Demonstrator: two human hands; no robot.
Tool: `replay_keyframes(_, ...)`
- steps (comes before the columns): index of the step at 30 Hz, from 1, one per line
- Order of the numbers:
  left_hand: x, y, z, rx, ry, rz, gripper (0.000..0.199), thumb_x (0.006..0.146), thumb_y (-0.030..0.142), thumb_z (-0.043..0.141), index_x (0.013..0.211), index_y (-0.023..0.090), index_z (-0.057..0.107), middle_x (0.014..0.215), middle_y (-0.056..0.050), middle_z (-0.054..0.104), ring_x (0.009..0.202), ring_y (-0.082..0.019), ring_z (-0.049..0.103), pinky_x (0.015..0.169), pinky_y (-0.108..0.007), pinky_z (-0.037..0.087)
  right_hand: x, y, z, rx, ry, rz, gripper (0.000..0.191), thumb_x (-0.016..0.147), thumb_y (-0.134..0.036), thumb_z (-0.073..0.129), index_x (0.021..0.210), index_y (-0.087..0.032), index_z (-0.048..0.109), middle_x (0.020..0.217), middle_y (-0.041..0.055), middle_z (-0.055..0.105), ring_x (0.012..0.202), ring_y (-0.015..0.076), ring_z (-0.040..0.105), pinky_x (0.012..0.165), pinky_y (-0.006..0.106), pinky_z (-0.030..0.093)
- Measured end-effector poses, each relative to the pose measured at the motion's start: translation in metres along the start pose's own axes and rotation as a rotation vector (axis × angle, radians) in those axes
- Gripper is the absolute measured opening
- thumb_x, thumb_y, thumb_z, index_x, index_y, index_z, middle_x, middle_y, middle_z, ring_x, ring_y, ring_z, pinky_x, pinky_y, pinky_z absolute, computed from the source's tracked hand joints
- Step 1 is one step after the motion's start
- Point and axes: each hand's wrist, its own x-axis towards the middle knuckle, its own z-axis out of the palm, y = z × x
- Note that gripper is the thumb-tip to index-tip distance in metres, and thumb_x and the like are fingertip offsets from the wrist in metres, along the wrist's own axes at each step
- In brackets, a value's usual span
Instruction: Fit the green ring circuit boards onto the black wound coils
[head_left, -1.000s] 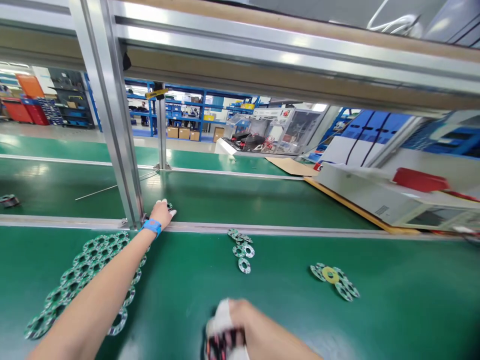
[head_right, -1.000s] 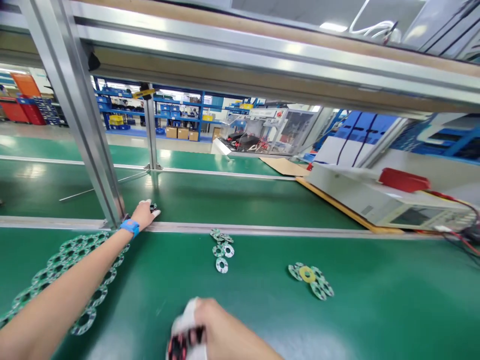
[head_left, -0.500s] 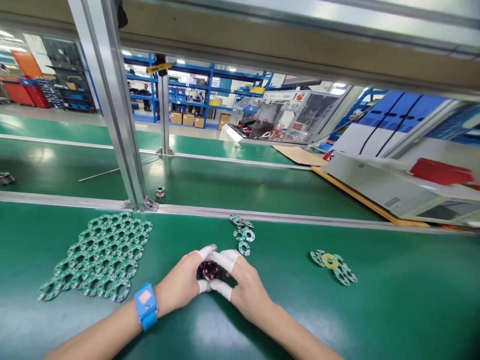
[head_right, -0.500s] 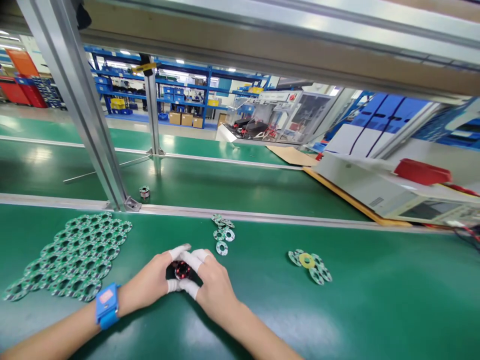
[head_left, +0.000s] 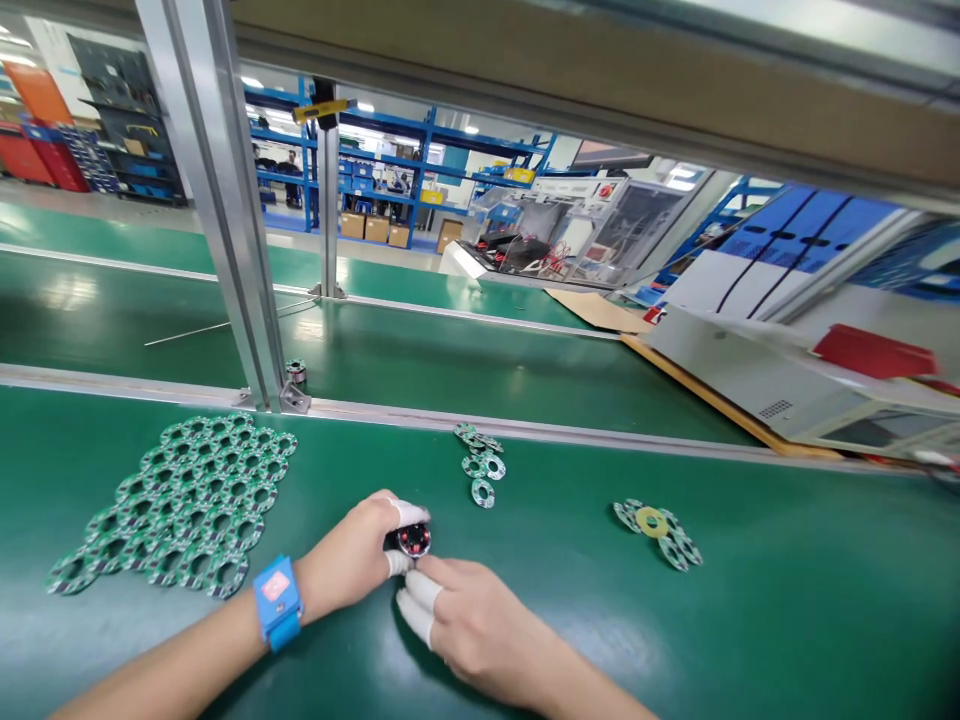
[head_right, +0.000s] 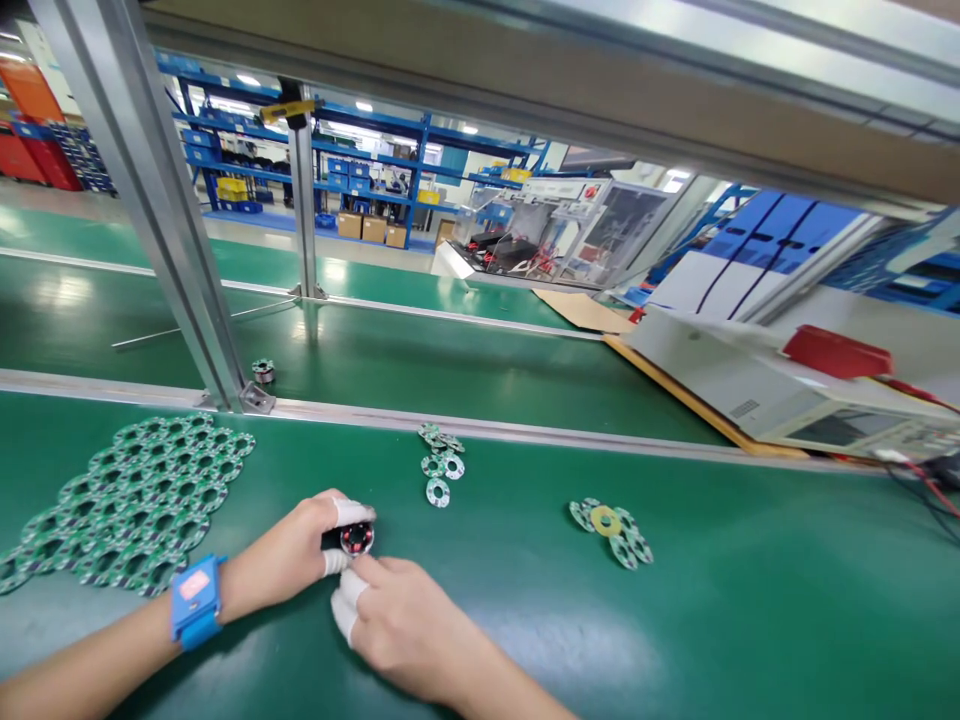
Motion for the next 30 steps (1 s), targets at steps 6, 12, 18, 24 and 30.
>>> replay_keyframes(6,-0.001,-0.009,0.005,-0.081,-0.035,-0.032,0.038,0.071,0.009,0.063,0.107,0.020,0.061,0.101,-0.004,0.063,0.094,-0.019,0.055,0.085,-0.029,0.043,-0.018,0.045,-0.005,0.043,0.356,0.497,0.030,0.085,-0.012,0.040,0.102,-0.016,0.063,0.093,0.0103,0.067,0.086,0.0199,0.061,0.073,0.032,0.051)
replay_keyframes(12,-0.003,-0.008,-0.004,-0.072,0.027,-0.088,0.060,0.067,-0.003,0.048,0.124,0.014,0.047,0.124,-0.010,0.052,0.114,-0.020,0.047,0.100,-0.034,0.034,-0.029,0.084,-0.008,-0.118,0.119,0.601,0.031,0.073,0.000,0.050,0.083,-0.019,0.072,0.116,0.0135,0.060,0.113,0.0303,0.050,0.091,0.047,0.045)
replay_keyframes(18,0.002,0.015,-0.013,-0.057,0.202,-0.052,0.014,0.085,0.025,0.048,0.086,0.018,0.060,0.089,-0.003,0.060,0.089,-0.019,0.051,0.082,-0.032,0.040,-0.009,0.052,-0.022,0.505,0.368,0.620,0.019,0.082,-0.023,0.058,0.097,-0.022,0.069,0.086,0.0058,0.070,0.075,0.0186,0.064,0.068,0.031,0.054)
replay_keyframes(24,0.007,0.021,-0.007,-0.143,0.205,-0.088,0.030,0.087,0.024,0.041,0.060,0.017,0.050,0.068,0.000,0.055,0.072,-0.015,0.048,0.067,-0.027,0.036,0.011,0.028,-0.014,0.804,0.487,0.799,0.028,0.073,-0.032,0.065,0.096,-0.017,0.069,0.081,0.0064,0.068,0.064,0.0168,0.062,0.056,0.028,0.055)
replay_keyframes(30,0.007,0.022,-0.001,-0.030,0.237,-0.177,0.024,0.084,0.037,0.050,0.073,0.017,0.057,0.076,-0.003,0.057,0.079,-0.019,0.049,0.071,-0.030,0.038,0.004,0.031,-0.011,0.539,0.473,0.830,0.032,0.068,-0.029,0.065,0.096,-0.016,0.069,0.079,0.0083,0.066,0.064,0.0189,0.060,0.054,0.029,0.053)
